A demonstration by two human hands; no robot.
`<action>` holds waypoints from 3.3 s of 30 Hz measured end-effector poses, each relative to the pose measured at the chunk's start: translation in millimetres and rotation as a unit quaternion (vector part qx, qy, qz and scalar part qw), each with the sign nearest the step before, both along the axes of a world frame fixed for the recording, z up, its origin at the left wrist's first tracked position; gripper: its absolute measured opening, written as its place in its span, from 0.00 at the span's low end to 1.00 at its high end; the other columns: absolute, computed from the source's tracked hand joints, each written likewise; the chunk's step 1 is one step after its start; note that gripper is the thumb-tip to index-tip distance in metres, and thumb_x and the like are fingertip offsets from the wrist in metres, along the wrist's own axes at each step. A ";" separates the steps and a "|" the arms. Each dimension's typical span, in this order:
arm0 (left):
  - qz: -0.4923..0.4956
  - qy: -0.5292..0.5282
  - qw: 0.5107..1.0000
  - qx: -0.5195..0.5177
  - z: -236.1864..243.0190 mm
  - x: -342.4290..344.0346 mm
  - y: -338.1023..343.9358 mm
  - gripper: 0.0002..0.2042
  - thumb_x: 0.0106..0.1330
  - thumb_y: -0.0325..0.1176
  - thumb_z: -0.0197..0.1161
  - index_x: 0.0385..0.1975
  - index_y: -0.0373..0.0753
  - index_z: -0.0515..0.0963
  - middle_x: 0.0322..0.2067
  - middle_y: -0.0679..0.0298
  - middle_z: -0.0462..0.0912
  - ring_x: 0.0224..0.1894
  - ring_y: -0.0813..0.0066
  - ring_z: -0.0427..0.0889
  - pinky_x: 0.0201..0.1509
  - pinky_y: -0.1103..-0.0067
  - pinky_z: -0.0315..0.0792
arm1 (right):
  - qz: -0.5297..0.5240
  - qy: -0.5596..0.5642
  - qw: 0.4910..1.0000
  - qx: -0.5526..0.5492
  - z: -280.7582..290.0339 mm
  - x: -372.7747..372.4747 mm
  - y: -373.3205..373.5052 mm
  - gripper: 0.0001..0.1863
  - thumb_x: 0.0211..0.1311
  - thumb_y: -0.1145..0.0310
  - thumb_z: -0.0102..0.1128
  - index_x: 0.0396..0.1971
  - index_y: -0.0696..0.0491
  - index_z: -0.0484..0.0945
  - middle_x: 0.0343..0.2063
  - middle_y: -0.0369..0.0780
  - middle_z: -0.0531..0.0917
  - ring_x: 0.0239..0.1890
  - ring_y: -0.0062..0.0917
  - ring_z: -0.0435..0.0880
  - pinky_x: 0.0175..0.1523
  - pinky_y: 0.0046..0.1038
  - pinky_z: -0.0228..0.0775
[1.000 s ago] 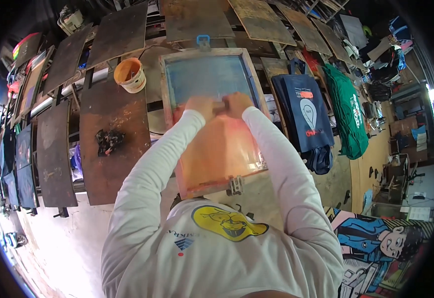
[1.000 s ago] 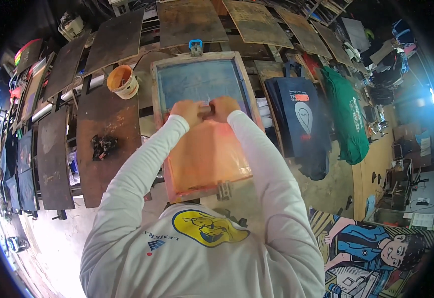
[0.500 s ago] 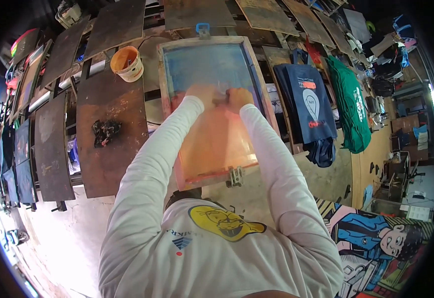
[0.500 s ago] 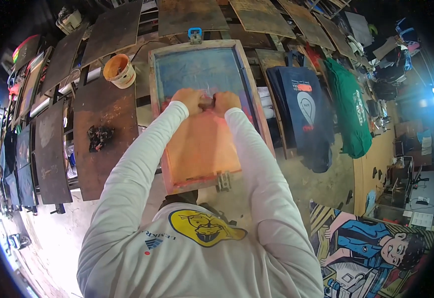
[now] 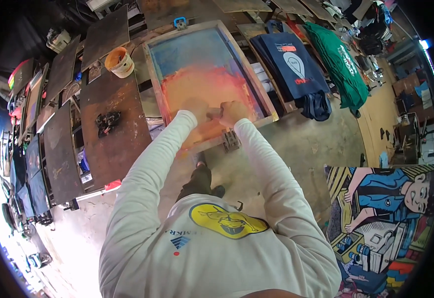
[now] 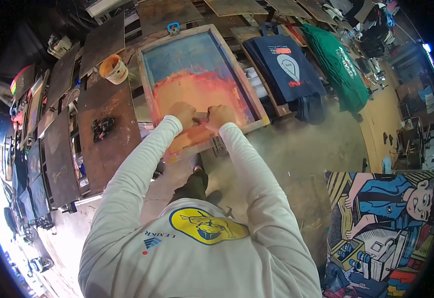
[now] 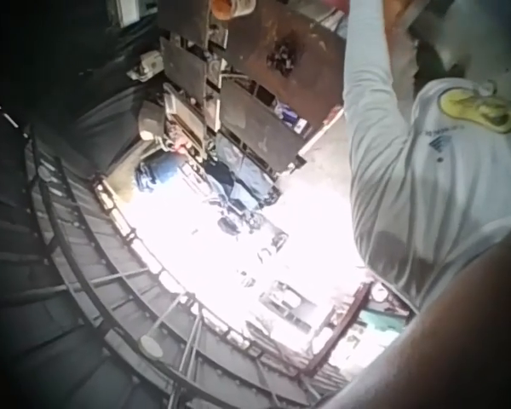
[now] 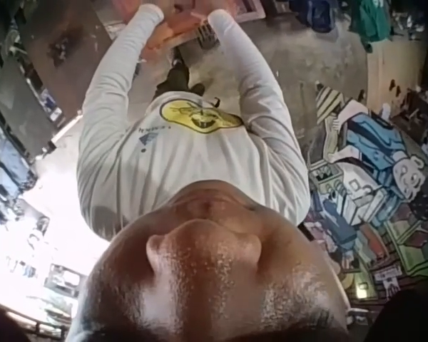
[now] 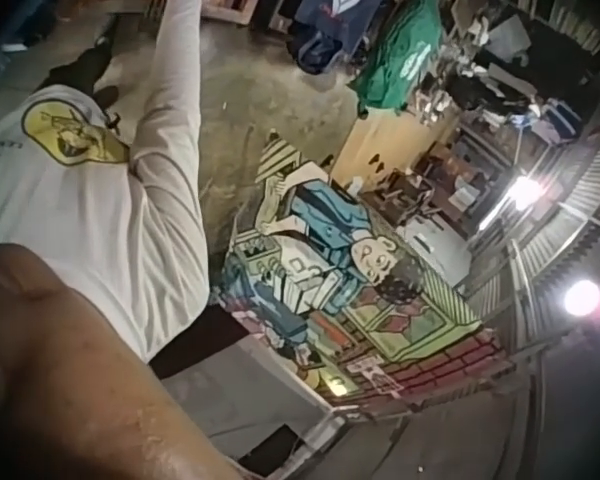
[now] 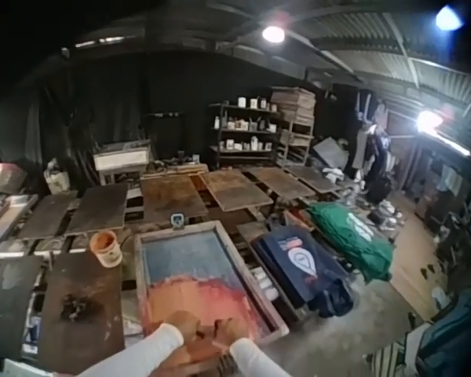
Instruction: The recorder is performing screen printing and inspecting printed tote bags on a workshop production floor.
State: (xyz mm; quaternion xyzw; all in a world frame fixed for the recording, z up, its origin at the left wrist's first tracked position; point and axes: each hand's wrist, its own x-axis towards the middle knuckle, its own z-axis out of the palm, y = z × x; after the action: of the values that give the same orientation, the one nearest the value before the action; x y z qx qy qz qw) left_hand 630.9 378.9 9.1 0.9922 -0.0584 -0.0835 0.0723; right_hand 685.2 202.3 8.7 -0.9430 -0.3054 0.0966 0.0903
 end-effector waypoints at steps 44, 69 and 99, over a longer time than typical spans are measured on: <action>-0.074 0.009 0.997 -0.018 -35.4 84.1 -21.3 0.13 0.47 0.43 0.74 0.29 0.46 0.82 0.32 0.59 0.84 0.40 0.57 0.83 0.41 0.64 0.77 | -0.175 -0.103 0.979 -0.014 -35.3 -21.1 -11.7 0.12 0.57 0.60 0.64 0.38 0.50 0.78 0.33 0.46 0.85 0.43 0.44 0.83 0.48 0.42 0.74; -0.323 0.025 0.946 -0.011 -14.1 67.6 61.4 0.22 0.44 0.52 0.74 0.33 0.43 0.82 0.34 0.58 0.85 0.40 0.55 0.84 0.44 0.64 0.76 | -0.103 0.115 0.987 0.041 -22.5 -42.5 23.0 0.19 0.51 0.61 0.64 0.42 0.53 0.78 0.33 0.49 0.84 0.38 0.44 0.85 0.44 0.41 0.77; -0.453 0.037 0.890 -0.030 1.9 89.6 98.6 0.27 0.43 0.45 0.74 0.46 0.46 0.79 0.42 0.61 0.81 0.48 0.60 0.80 0.48 0.63 0.76 | -0.251 0.133 0.947 0.150 18.7 -100.4 109.9 0.13 0.65 0.66 0.47 0.43 0.60 0.67 0.24 0.52 0.83 0.26 0.47 0.85 0.30 0.46 0.76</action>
State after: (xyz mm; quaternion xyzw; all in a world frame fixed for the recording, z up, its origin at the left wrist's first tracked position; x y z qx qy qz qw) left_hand 720.6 477.5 11.0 0.8517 -0.5010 -0.1421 0.0590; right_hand 584.8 312.2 27.4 -0.9435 -0.0551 0.1481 0.2912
